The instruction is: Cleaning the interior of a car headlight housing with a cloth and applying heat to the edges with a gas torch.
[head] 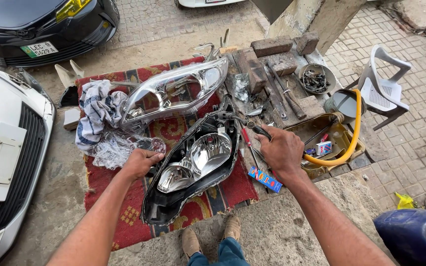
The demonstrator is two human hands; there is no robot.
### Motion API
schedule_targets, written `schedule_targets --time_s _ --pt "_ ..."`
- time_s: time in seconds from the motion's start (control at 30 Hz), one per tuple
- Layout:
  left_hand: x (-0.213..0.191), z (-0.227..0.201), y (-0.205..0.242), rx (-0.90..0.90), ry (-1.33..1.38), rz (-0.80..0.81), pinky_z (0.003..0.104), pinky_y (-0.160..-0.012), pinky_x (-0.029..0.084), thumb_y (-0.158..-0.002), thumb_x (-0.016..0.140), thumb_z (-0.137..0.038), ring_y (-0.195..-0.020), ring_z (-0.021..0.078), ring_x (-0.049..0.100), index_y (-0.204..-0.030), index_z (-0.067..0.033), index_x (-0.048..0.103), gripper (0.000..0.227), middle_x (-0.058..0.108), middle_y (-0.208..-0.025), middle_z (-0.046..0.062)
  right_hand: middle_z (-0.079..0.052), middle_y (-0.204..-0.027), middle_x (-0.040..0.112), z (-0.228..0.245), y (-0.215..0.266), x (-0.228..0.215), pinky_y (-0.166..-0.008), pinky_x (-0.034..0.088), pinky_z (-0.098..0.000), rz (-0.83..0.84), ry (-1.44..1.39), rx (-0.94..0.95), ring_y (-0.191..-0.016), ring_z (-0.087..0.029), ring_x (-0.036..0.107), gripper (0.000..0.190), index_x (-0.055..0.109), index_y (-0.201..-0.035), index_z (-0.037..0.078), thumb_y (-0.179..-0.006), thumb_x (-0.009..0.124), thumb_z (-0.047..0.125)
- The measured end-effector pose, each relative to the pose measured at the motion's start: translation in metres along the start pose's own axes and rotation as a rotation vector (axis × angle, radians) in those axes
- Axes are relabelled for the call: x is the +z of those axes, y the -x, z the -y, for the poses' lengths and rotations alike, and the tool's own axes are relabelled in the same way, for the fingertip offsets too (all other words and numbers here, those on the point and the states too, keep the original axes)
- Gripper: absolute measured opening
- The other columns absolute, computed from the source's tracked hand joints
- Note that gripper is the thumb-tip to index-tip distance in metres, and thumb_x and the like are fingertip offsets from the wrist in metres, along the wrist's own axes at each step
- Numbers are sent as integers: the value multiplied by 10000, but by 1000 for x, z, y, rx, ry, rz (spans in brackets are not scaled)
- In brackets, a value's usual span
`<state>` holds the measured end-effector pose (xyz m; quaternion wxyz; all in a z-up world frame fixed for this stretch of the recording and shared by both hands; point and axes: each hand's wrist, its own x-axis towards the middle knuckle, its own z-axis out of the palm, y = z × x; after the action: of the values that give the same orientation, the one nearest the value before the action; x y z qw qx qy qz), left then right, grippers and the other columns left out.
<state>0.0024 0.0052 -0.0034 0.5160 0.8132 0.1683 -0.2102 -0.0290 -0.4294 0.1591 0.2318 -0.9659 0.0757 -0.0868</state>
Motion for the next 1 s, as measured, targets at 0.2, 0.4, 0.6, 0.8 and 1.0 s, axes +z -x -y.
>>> schedule_targets --time_s 0.2,0.4,0.6,0.8,1.0 --pt "0 7 -7 2 30 -9 396 -660 656 -929 810 -295 -799 252 684 -1135 -78 816 299 773 -860 224 -197 -894 766 -25 -34 15 -815 558 -621 -5 35 0 -890 -495 716 352 785 -1192 256 -891 739 431" --pt "-1 -3 6 -12 19 -12 371 -671 646 -918 817 -268 -804 238 658 -1131 -65 824 295 774 -858 213 -230 -892 761 -41 -59 24 -805 567 -635 -3 49 2 -889 -507 720 363 788 -1192 203 -904 750 421" --pt "-2 -8 13 -31 -42 -2 434 -700 633 -923 818 -276 -882 264 676 -1156 -75 825 308 799 -965 257 -227 -921 761 -37 -83 35 -841 571 -666 22 -7 -16 -952 -498 720 340 765 -1229 124 -948 740 315" --pt "-2 -9 15 -46 -31 -20 396 -700 609 -944 807 -271 -874 252 663 -1169 -78 825 298 809 -949 235 -224 -954 761 -38 -107 62 -861 582 -668 56 4 -7 -984 -469 724 340 741 -1249 88 -970 723 283" --pt "-3 -6 16 -63 -56 -26 376 -776 602 -938 814 -315 -905 254 691 -1170 -101 835 316 818 -975 206 -223 -960 761 -39 -111 68 -865 582 -679 83 10 14 -978 -465 728 341 737 -1251 77 -975 721 277"
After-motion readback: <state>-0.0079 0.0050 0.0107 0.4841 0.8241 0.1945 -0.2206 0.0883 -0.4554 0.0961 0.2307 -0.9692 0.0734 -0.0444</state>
